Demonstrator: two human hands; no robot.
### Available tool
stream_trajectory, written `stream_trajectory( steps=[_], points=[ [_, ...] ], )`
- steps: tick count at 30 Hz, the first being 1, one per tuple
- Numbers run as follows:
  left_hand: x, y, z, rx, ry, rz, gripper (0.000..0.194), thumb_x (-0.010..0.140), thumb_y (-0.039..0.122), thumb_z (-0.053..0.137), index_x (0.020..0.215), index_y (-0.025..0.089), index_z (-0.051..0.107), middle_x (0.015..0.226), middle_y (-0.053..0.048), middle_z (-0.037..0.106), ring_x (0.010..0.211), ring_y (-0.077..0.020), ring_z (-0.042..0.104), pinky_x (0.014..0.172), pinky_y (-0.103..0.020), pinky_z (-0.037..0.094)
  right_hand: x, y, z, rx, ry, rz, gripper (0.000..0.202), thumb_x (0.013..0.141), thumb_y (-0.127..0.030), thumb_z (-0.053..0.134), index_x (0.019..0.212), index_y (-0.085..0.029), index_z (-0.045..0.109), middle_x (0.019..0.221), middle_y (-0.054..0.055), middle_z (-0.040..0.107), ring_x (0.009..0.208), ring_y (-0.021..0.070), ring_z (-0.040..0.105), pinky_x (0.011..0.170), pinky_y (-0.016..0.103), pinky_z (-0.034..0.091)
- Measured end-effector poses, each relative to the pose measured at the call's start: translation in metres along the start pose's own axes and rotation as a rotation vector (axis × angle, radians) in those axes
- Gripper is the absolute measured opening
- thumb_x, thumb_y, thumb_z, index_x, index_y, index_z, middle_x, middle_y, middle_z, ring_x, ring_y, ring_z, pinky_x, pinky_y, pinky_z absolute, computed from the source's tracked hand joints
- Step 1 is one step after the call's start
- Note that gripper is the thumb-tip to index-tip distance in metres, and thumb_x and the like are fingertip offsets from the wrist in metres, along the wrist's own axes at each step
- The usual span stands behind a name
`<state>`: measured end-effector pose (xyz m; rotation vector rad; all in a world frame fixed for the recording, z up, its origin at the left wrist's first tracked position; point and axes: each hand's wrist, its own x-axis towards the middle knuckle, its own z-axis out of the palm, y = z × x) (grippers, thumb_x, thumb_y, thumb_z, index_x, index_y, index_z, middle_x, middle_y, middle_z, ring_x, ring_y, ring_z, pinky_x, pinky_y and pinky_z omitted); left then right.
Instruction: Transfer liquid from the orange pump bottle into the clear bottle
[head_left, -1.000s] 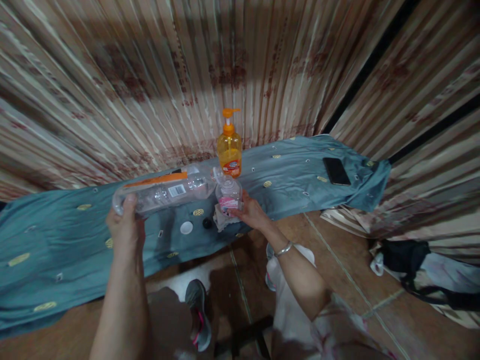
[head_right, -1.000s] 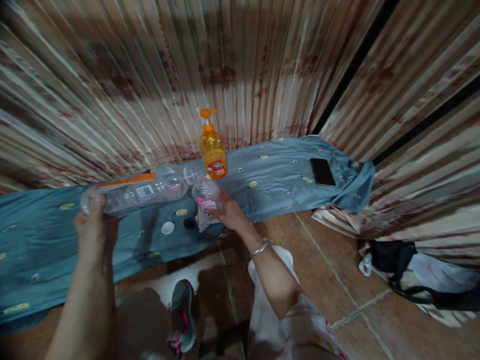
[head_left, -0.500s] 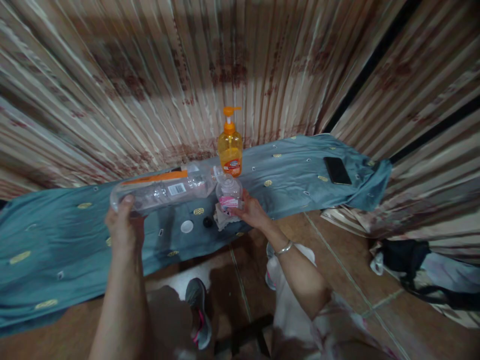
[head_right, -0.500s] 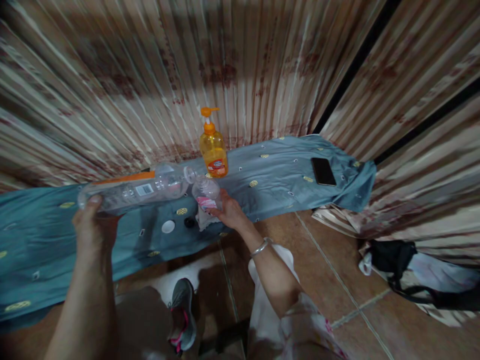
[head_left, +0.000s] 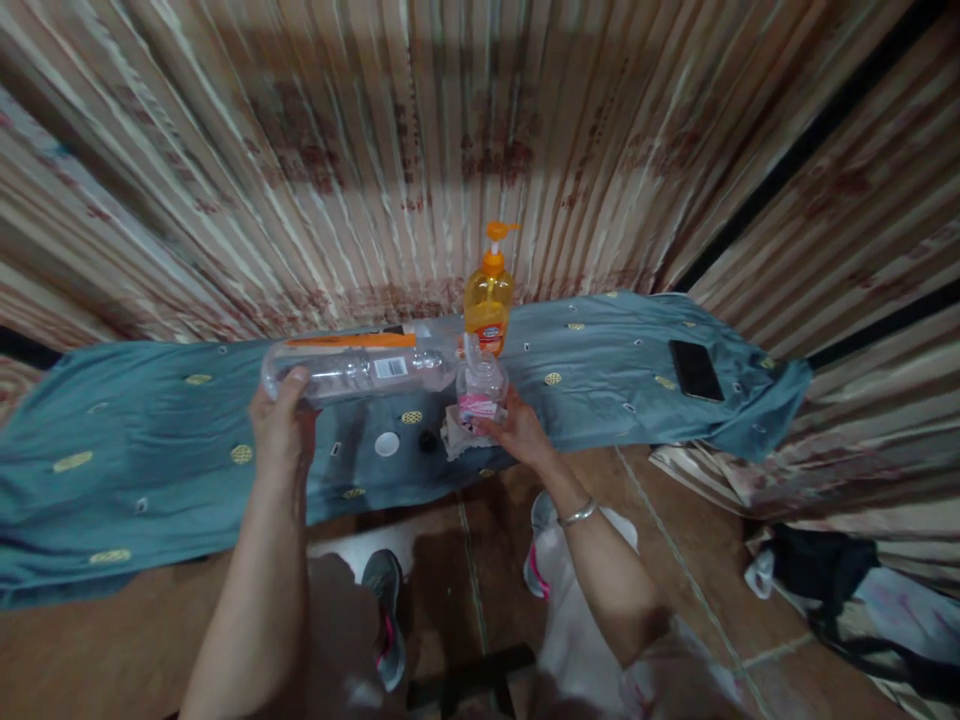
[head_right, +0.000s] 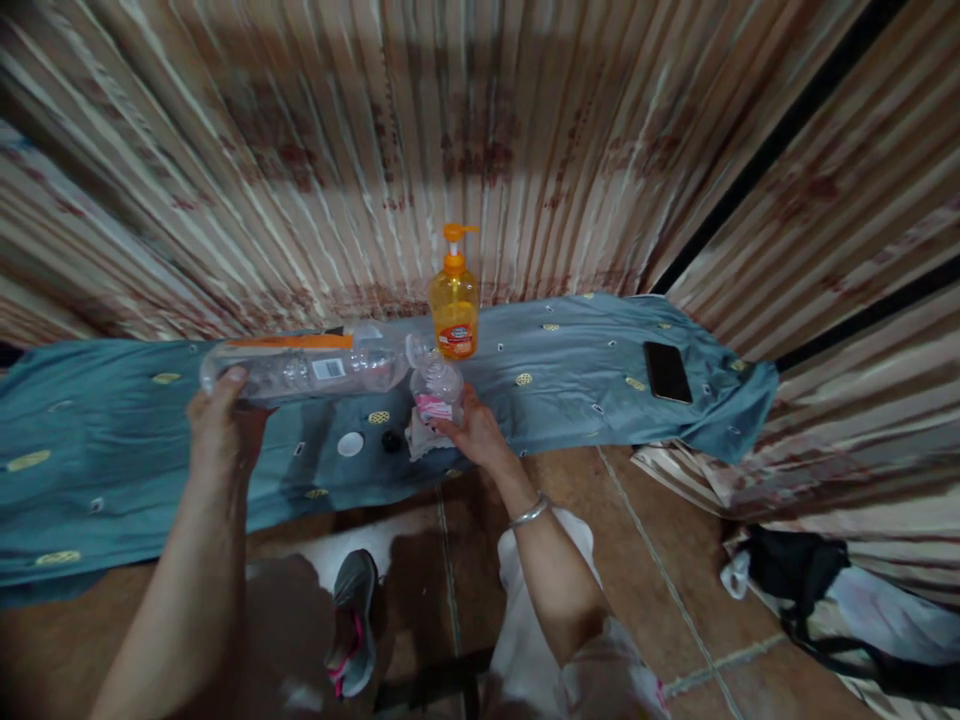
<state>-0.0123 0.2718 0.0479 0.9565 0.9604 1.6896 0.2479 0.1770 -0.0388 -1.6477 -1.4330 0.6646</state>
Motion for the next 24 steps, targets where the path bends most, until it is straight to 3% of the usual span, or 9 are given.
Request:
stream_trajectory(
  steps=[10, 24],
  points=[
    [0.002, -0.005, -0.007, -0.041, 0.015, 0.022, 0.047, 0.049, 0.034, 0.087, 0.088, 0.014, 0.069, 0.082, -0.001, 0.068, 0.066, -0.0098, 0.060, 0.069, -0.023, 0.050, -0.001, 0.002, 0.003, 0.031, 0.009, -0.004, 0.059, 0.074, -0.043, 0.067, 0.123, -0.016, 0.048, 0.109, 0.012, 0.069, 0.096, 0.0246, 0.067, 0.083, 0.037, 0.051],
    [0.002, -0.004, -0.011, 0.025, -0.004, 0.065, 0.046, 0.053, 0.037, 0.085, 0.091, 0.017, 0.070, 0.082, 0.000, 0.068, 0.068, -0.0112, 0.061, 0.073, -0.025, 0.051, -0.001, 0.001, 0.005, 0.035, 0.032, 0.034, 0.060, 0.072, -0.048, 0.068, 0.120, -0.017, 0.049, 0.107, 0.012, 0.070, 0.093, 0.0246, 0.067, 0.082, 0.039, 0.052]
  ],
)
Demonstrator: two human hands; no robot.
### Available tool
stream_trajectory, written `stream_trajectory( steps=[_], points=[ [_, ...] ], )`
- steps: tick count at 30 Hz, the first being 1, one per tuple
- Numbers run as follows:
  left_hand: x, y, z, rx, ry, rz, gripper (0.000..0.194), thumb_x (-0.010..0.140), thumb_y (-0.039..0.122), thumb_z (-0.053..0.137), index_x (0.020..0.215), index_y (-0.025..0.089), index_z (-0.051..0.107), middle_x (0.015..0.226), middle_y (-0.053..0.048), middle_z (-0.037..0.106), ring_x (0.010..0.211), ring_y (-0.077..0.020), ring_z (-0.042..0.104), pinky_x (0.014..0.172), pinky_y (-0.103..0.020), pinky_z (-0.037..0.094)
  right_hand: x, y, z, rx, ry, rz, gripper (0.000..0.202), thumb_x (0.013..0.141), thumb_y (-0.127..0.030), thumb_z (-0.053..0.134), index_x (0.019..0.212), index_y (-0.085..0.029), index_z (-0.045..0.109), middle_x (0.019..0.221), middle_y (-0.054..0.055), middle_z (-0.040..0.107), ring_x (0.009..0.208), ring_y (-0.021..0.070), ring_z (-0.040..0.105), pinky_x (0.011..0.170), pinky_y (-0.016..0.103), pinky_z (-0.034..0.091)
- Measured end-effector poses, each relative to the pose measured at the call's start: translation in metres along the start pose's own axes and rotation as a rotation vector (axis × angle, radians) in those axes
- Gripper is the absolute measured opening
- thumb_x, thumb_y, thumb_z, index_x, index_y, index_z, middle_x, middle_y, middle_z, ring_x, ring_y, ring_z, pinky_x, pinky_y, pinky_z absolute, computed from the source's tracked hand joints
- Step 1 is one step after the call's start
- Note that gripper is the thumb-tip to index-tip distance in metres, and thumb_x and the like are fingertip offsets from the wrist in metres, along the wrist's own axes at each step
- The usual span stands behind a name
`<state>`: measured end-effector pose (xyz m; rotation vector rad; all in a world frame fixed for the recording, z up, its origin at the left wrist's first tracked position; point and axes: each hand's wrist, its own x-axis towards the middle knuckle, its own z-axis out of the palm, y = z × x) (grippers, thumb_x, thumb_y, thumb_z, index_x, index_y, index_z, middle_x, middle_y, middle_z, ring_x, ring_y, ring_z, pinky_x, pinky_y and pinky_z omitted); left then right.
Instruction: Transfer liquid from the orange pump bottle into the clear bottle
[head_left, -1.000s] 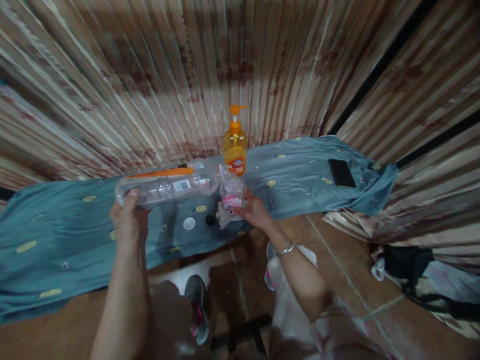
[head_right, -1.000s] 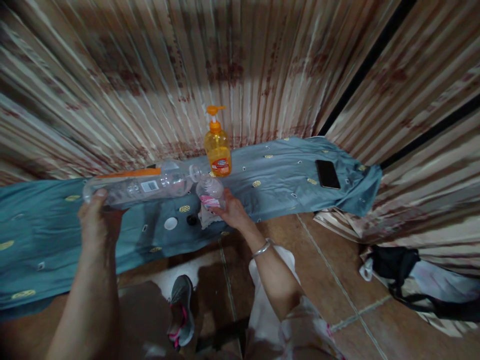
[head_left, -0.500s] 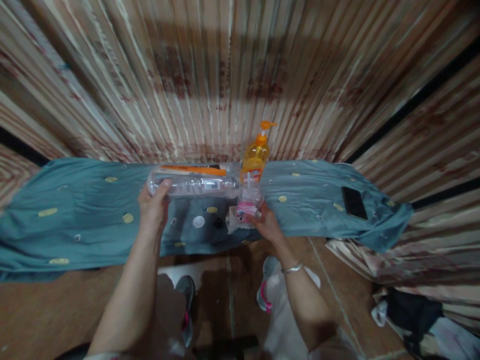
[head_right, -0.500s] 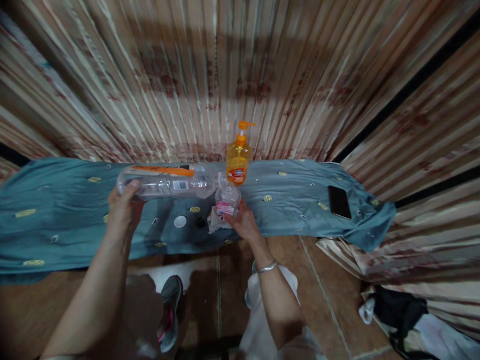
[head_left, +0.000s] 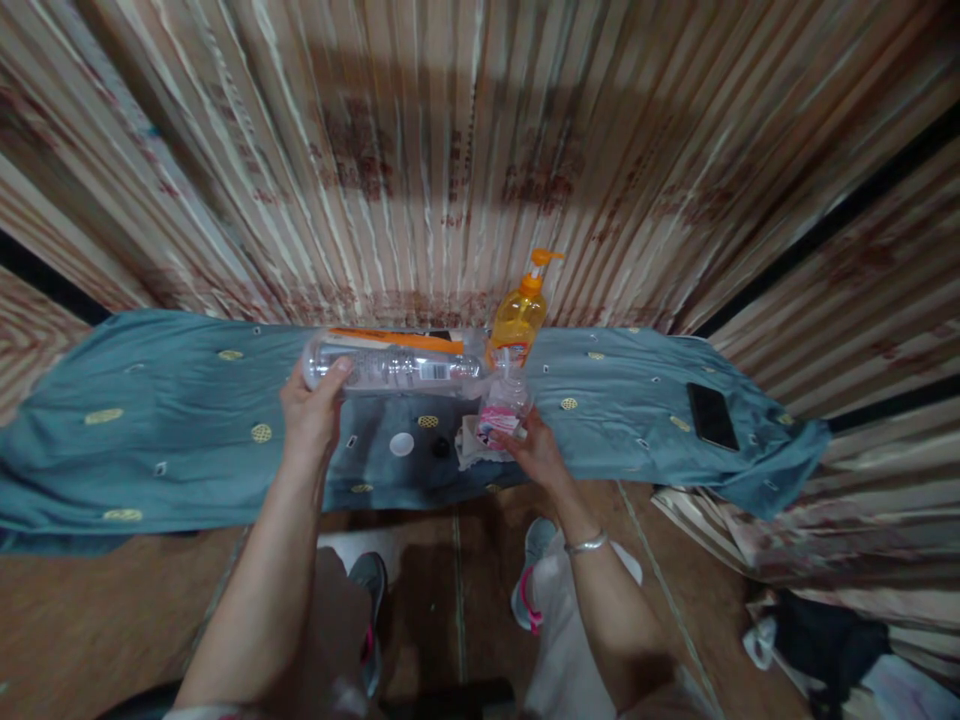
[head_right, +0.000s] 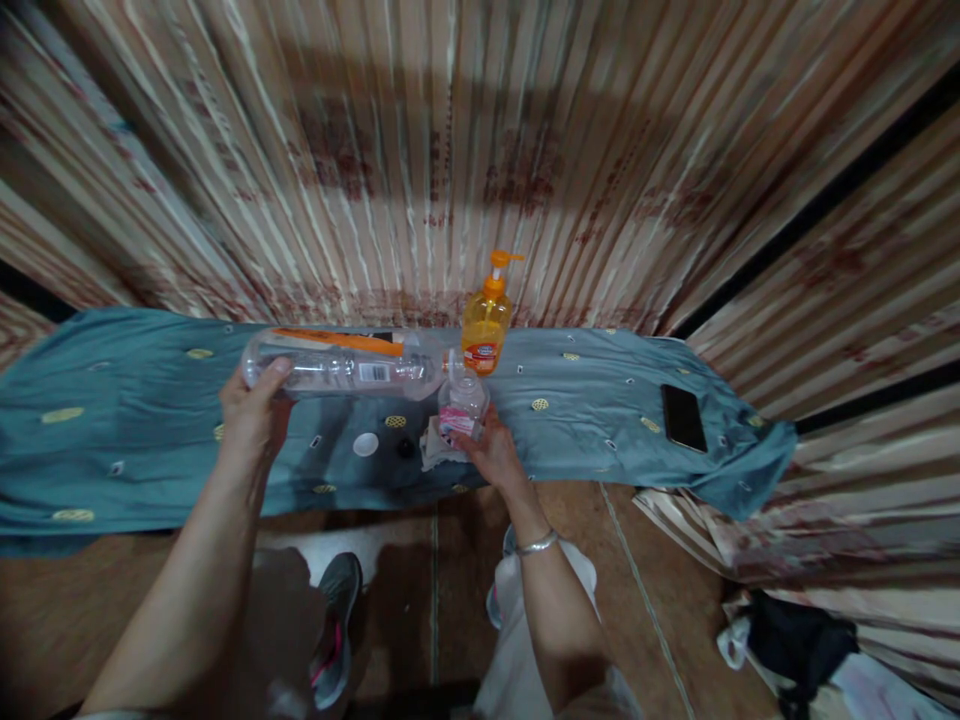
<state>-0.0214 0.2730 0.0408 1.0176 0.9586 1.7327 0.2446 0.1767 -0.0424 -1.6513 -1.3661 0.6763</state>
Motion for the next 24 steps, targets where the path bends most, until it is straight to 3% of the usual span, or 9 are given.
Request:
stream_trajectory(
  steps=[12, 24],
  points=[
    [-0.0001, 0.0044, 0.0056, -0.038, 0.052, -0.001, 0.045, 0.047, 0.033, 0.087, 0.083, 0.013, 0.071, 0.072, 0.001, 0.067, 0.060, -0.0083, 0.058, 0.067, -0.022, 0.049, 0.0014, 0.0033, 0.0001, -0.008, -0.024, -0.029, 0.059, 0.075, -0.044, 0.067, 0.122, -0.015, 0.048, 0.107, 0.013, 0.070, 0.095, 0.0246, 0.067, 0.082, 0.036, 0.052],
    [0.0020, 0.0068, 0.0100, -0.020, 0.048, 0.028, 0.037, 0.045, 0.030, 0.083, 0.076, 0.015, 0.070, 0.072, 0.002, 0.068, 0.069, -0.0111, 0.062, 0.082, -0.030, 0.052, 0.0024, 0.0001, -0.0016, -0.059, -0.003, -0.040, 0.049, 0.077, -0.040, 0.065, 0.117, -0.014, 0.053, 0.100, 0.010, 0.069, 0.087, 0.0232, 0.066, 0.076, 0.034, 0.050]
  ],
)
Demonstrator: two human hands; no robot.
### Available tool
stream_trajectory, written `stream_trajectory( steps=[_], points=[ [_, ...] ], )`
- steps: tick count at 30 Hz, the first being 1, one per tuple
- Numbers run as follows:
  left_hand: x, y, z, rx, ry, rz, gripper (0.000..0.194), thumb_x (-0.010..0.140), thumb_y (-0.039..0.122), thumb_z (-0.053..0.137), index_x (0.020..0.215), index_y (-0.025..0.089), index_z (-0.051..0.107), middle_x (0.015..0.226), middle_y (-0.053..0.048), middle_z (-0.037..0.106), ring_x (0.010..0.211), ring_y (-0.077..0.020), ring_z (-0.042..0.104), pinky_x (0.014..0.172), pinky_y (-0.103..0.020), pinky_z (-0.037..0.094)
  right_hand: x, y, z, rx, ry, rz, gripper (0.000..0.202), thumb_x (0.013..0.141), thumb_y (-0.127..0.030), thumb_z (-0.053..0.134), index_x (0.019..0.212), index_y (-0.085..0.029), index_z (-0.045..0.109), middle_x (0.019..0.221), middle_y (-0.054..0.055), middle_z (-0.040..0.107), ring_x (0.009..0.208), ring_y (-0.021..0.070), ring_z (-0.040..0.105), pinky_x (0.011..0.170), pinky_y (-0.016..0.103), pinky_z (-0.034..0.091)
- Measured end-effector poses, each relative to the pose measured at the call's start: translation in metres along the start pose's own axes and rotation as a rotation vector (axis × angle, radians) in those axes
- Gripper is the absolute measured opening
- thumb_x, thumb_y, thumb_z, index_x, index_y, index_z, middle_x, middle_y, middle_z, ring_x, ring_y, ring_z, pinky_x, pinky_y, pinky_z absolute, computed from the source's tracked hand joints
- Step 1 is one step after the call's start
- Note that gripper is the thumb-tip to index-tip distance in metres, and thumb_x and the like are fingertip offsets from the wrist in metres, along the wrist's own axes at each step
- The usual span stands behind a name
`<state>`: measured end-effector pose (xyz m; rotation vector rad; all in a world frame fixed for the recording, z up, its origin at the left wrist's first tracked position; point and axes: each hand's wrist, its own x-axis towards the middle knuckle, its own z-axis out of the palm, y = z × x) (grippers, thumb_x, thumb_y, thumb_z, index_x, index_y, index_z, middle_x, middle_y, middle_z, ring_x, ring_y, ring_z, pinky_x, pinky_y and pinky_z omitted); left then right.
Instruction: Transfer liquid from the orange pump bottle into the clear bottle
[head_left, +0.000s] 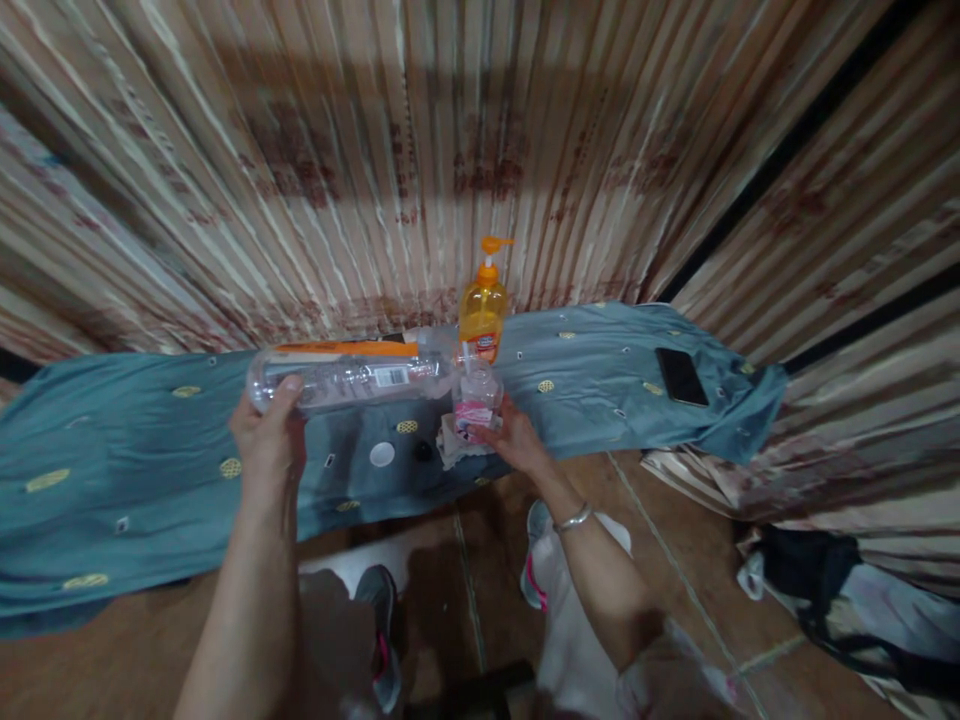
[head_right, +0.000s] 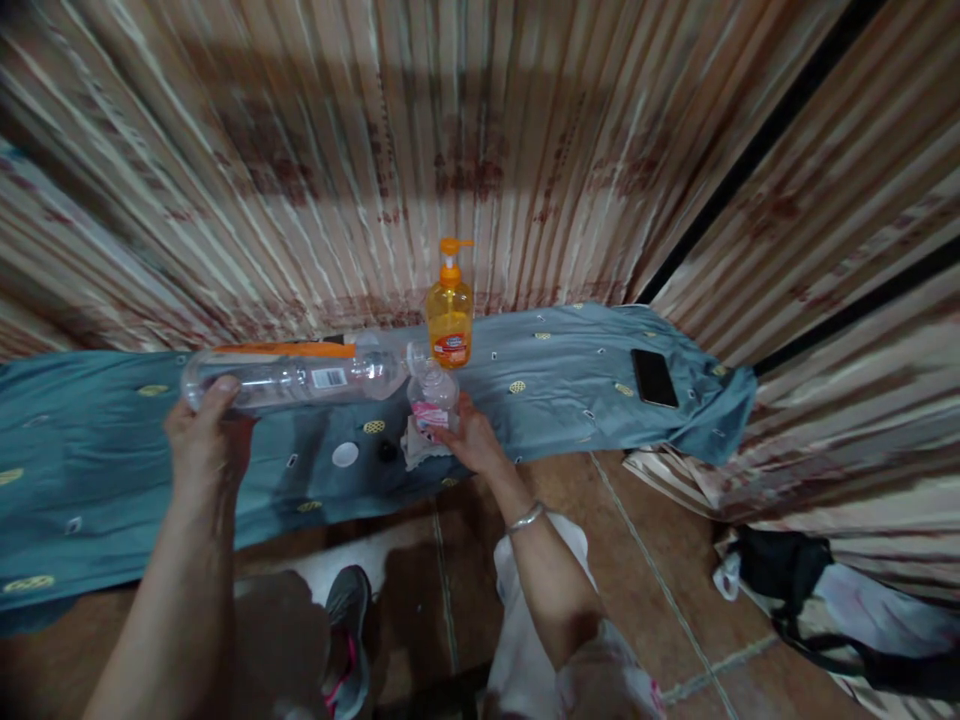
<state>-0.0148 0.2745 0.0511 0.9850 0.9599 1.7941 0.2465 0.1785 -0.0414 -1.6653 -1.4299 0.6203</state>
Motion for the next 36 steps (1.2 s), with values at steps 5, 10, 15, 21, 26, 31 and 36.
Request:
stream_trajectory(
  steps=[5, 10, 15, 21, 26, 31, 36],
  points=[
    [-0.0002, 0.0012, 0.0018, -0.011, 0.004, -0.007, 0.034, 0.045, 0.029, 0.082, 0.074, 0.014, 0.070, 0.071, 0.002, 0.068, 0.068, -0.0116, 0.062, 0.077, -0.030, 0.055, 0.0005, 0.0016, 0.0008, -0.003, -0.009, -0.014, 0.048, 0.077, -0.040, 0.064, 0.116, -0.015, 0.052, 0.102, 0.010, 0.068, 0.090, 0.0223, 0.066, 0.077, 0.032, 0.049],
    [0.0006, 0.0011, 0.0028, -0.031, 0.004, 0.009, 0.036, 0.045, 0.027, 0.083, 0.076, 0.013, 0.071, 0.070, 0.001, 0.068, 0.067, -0.0114, 0.062, 0.071, -0.028, 0.055, 0.0005, 0.0011, 0.0001, -0.016, -0.013, -0.014, 0.046, 0.077, -0.041, 0.064, 0.113, -0.014, 0.052, 0.101, 0.010, 0.069, 0.089, 0.0232, 0.066, 0.076, 0.032, 0.049],
    [0.0023, -0.0003, 0.0026, -0.035, 0.000, 0.030, 0.040, 0.045, 0.028, 0.083, 0.080, 0.013, 0.072, 0.069, 0.001, 0.068, 0.067, -0.0112, 0.062, 0.067, -0.025, 0.055, 0.0006, -0.0025, -0.0018, -0.020, -0.018, -0.004, 0.050, 0.078, -0.041, 0.065, 0.117, -0.014, 0.050, 0.105, 0.011, 0.069, 0.093, 0.0243, 0.066, 0.078, 0.033, 0.049],
    [0.0023, 0.0010, 0.0029, -0.037, -0.008, 0.044, 0.039, 0.045, 0.027, 0.083, 0.079, 0.012, 0.072, 0.070, 0.001, 0.068, 0.068, -0.0117, 0.062, 0.069, -0.027, 0.055, 0.0010, -0.0021, -0.0018, -0.017, -0.026, 0.003, 0.055, 0.076, -0.041, 0.067, 0.121, -0.014, 0.048, 0.105, 0.011, 0.069, 0.096, 0.0247, 0.066, 0.080, 0.033, 0.049],
    [0.0018, 0.0021, 0.0045, -0.034, -0.013, 0.075, 0.037, 0.046, 0.027, 0.082, 0.078, 0.011, 0.071, 0.068, 0.002, 0.066, 0.068, -0.0110, 0.062, 0.072, -0.027, 0.055, 0.0010, -0.0027, -0.0021, -0.013, -0.026, 0.008, 0.054, 0.075, -0.043, 0.068, 0.117, -0.014, 0.049, 0.100, 0.009, 0.070, 0.089, 0.0243, 0.067, 0.076, 0.033, 0.049],
    [0.0016, 0.0021, 0.0068, -0.024, 0.023, 0.061, 0.036, 0.043, 0.026, 0.082, 0.074, 0.012, 0.070, 0.068, 0.002, 0.065, 0.064, -0.0107, 0.060, 0.073, -0.030, 0.055, 0.0010, -0.0045, -0.0034, -0.007, -0.028, -0.004, 0.053, 0.076, -0.040, 0.067, 0.119, -0.016, 0.048, 0.100, 0.007, 0.070, 0.091, 0.0232, 0.067, 0.076, 0.031, 0.049],
    [0.0014, 0.0037, 0.0091, -0.017, 0.002, 0.071, 0.033, 0.045, 0.026, 0.081, 0.072, 0.013, 0.068, 0.070, 0.002, 0.065, 0.066, -0.0108, 0.060, 0.079, -0.033, 0.055, 0.0013, -0.0038, -0.0040, -0.020, -0.025, -0.003, 0.053, 0.076, -0.042, 0.066, 0.118, -0.015, 0.049, 0.095, 0.007, 0.069, 0.086, 0.0227, 0.067, 0.074, 0.031, 0.048]
  ],
)
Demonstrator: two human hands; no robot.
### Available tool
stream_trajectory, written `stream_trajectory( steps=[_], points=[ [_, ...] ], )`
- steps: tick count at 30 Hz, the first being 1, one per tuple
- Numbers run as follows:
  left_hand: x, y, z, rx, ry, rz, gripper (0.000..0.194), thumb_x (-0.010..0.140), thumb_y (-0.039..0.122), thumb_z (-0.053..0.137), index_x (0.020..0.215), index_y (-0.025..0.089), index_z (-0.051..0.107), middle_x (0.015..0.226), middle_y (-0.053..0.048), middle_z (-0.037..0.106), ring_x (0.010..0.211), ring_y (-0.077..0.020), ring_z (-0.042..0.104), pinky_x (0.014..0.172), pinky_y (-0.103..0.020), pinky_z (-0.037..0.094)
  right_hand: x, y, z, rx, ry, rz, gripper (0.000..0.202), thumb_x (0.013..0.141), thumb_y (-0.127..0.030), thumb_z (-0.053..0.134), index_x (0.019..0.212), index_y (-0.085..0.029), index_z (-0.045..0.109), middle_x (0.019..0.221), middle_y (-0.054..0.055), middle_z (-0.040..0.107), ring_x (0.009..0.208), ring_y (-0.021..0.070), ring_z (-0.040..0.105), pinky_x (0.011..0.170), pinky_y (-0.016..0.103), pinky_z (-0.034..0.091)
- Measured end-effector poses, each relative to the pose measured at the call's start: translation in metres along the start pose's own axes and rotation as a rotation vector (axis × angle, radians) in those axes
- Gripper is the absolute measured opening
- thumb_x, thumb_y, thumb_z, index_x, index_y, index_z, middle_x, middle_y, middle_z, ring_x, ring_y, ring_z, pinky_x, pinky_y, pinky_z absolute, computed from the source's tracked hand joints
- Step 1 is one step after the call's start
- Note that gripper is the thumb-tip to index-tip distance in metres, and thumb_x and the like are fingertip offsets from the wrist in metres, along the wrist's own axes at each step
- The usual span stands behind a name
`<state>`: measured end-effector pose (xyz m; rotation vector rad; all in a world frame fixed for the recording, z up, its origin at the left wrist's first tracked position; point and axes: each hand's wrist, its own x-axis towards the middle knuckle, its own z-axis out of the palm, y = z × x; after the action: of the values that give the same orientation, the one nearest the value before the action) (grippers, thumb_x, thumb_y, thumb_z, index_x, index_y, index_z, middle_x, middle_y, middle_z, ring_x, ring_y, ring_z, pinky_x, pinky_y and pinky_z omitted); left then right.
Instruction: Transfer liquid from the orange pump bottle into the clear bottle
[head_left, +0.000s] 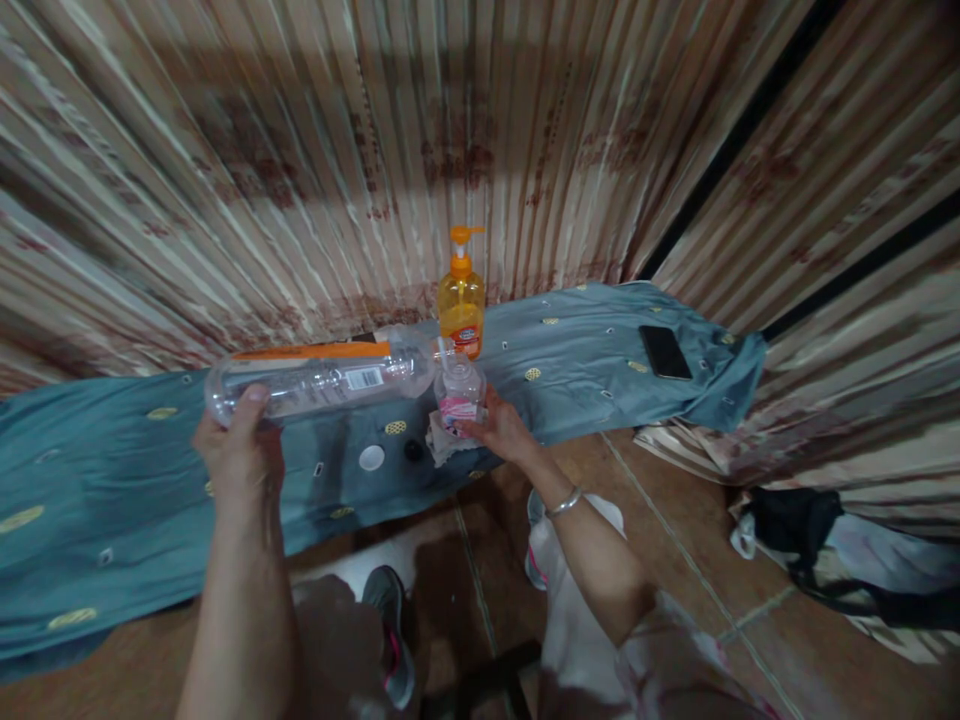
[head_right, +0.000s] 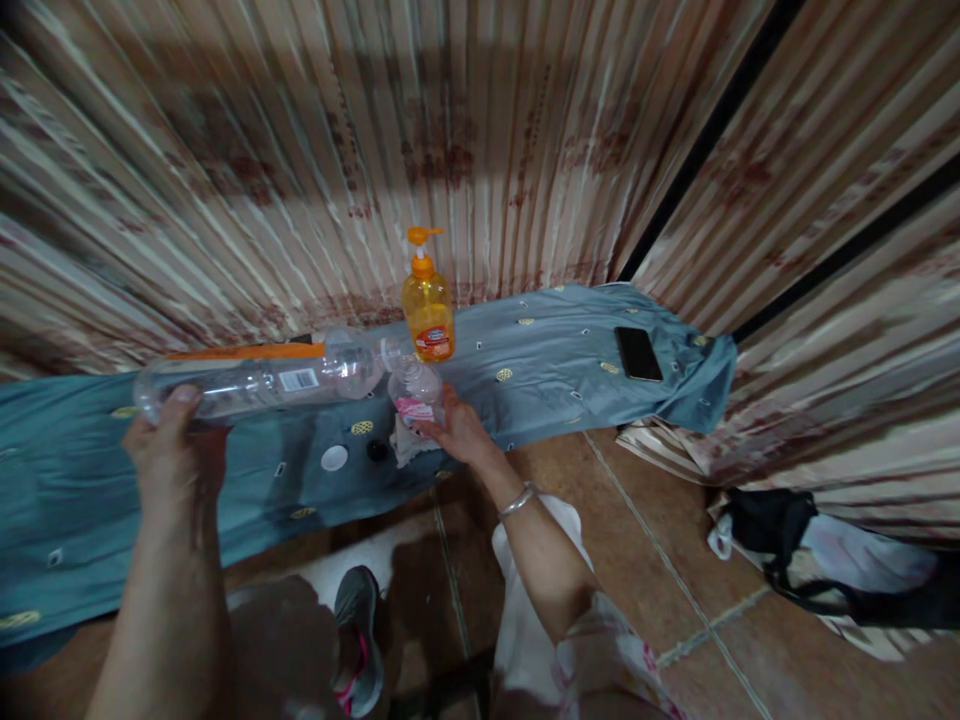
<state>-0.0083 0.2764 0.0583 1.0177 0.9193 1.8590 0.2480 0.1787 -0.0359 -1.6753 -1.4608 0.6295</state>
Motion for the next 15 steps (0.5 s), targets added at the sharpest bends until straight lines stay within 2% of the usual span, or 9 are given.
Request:
stream_trajectory(
  steps=[10, 15],
  points=[
    [0.0007, 0.0025, 0.0012, 0.072, 0.002, 0.015, 0.029, 0.045, 0.031, 0.078, 0.065, 0.016, 0.064, 0.067, 0.002, 0.064, 0.068, -0.0137, 0.061, 0.076, -0.034, 0.054, -0.0006, -0.0006, -0.0001, -0.001, -0.002, 0.015, 0.054, 0.076, -0.041, 0.066, 0.121, -0.016, 0.048, 0.099, 0.007, 0.070, 0.089, 0.0227, 0.067, 0.076, 0.031, 0.049],
    [0.0015, 0.0016, 0.0017, 0.027, 0.003, 0.018, 0.030, 0.043, 0.029, 0.080, 0.065, 0.015, 0.064, 0.067, 0.003, 0.063, 0.067, -0.0110, 0.060, 0.078, -0.030, 0.053, -0.0010, -0.0020, -0.0008, 0.003, -0.005, 0.013, 0.055, 0.076, -0.040, 0.067, 0.122, -0.015, 0.049, 0.102, 0.008, 0.070, 0.092, 0.0236, 0.067, 0.078, 0.032, 0.049]
  ],
)
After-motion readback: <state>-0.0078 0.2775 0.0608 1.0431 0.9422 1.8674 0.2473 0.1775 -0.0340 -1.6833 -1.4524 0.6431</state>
